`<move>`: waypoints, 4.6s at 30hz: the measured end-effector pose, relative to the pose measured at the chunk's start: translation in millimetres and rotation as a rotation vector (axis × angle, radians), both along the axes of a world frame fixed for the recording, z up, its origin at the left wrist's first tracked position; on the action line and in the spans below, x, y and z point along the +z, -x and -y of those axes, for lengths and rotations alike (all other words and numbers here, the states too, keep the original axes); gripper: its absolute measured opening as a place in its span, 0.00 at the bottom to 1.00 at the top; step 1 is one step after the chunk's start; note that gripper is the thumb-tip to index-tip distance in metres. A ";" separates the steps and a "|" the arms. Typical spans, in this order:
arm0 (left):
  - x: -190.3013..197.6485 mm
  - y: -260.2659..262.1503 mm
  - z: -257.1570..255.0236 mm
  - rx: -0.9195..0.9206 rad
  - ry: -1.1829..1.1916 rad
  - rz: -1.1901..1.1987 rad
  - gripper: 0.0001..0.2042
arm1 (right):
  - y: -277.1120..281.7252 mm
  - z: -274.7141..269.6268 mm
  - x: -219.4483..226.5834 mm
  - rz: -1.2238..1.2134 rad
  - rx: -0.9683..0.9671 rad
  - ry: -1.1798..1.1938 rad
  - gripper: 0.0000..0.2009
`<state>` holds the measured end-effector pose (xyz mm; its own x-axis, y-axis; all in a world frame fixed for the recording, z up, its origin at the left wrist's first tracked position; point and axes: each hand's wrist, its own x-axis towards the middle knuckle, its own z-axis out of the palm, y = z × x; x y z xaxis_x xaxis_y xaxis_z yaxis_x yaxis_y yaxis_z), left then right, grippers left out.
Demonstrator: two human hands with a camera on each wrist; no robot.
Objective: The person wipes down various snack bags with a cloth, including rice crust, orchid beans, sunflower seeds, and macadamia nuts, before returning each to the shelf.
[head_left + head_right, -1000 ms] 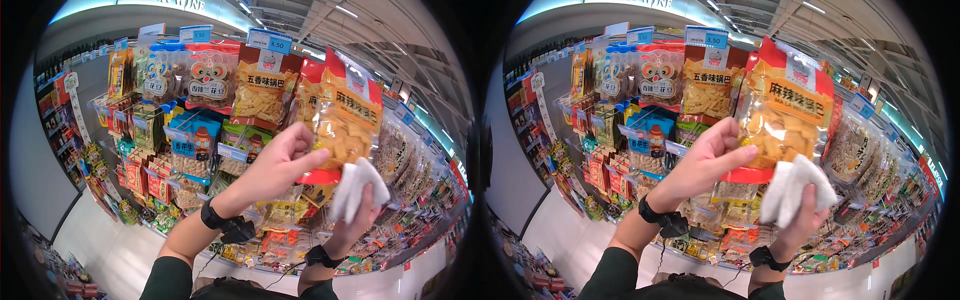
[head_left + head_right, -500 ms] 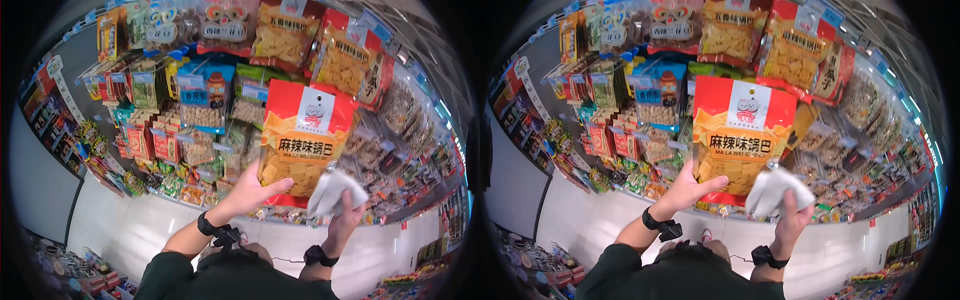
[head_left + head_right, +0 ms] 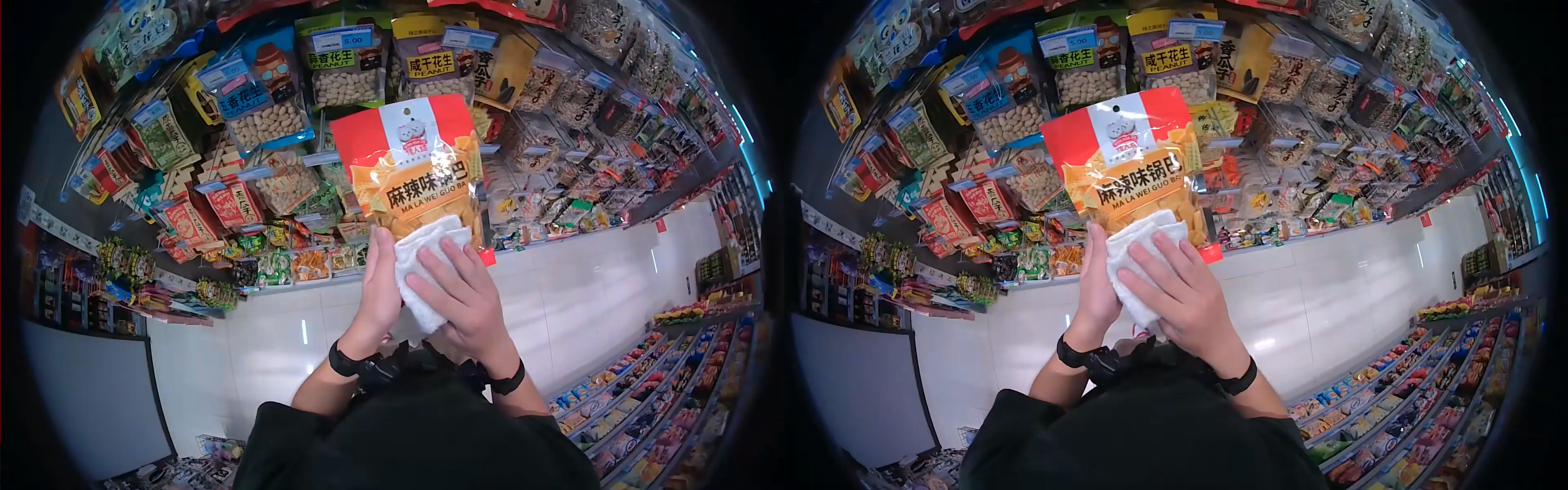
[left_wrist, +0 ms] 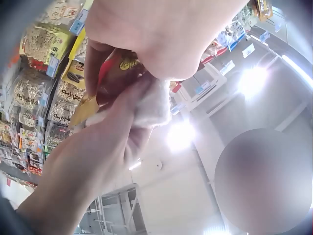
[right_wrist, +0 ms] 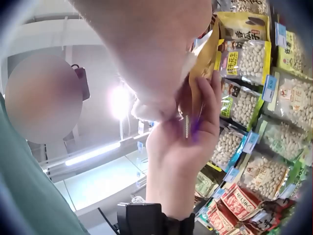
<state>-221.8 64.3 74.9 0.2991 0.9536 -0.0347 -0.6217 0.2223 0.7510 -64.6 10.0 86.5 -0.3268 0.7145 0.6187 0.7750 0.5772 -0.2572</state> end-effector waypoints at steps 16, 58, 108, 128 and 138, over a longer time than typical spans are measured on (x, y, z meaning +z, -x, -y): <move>-39.0 -104.0 115.9 -0.071 -0.420 -0.449 0.24 | -98.2 88.2 5.5 -0.255 -0.135 -0.064 0.30; -32.6 -123.1 184.9 0.471 -0.146 -0.358 0.31 | -182.6 166.9 -72.9 -0.340 -0.136 -0.030 0.19; -46.9 -124.0 178.8 0.054 -0.419 -0.456 0.30 | -166.9 144.8 -66.2 -0.684 -0.265 -0.155 0.18; -32.8 -51.6 115.3 0.288 -0.466 -0.477 0.24 | -75.5 72.7 -34.2 -0.242 0.100 -0.093 0.22; -34.8 -5.7 88.9 -0.122 -0.671 -0.903 0.23 | -25.6 12.4 2.6 -0.422 0.062 -0.089 0.25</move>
<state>-216.1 -24.7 40.0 0.5166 0.8268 0.2227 0.2066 -0.3727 0.9046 -39.0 -2.3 89.1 -0.0727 0.6391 0.7657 0.5757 0.6538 -0.4911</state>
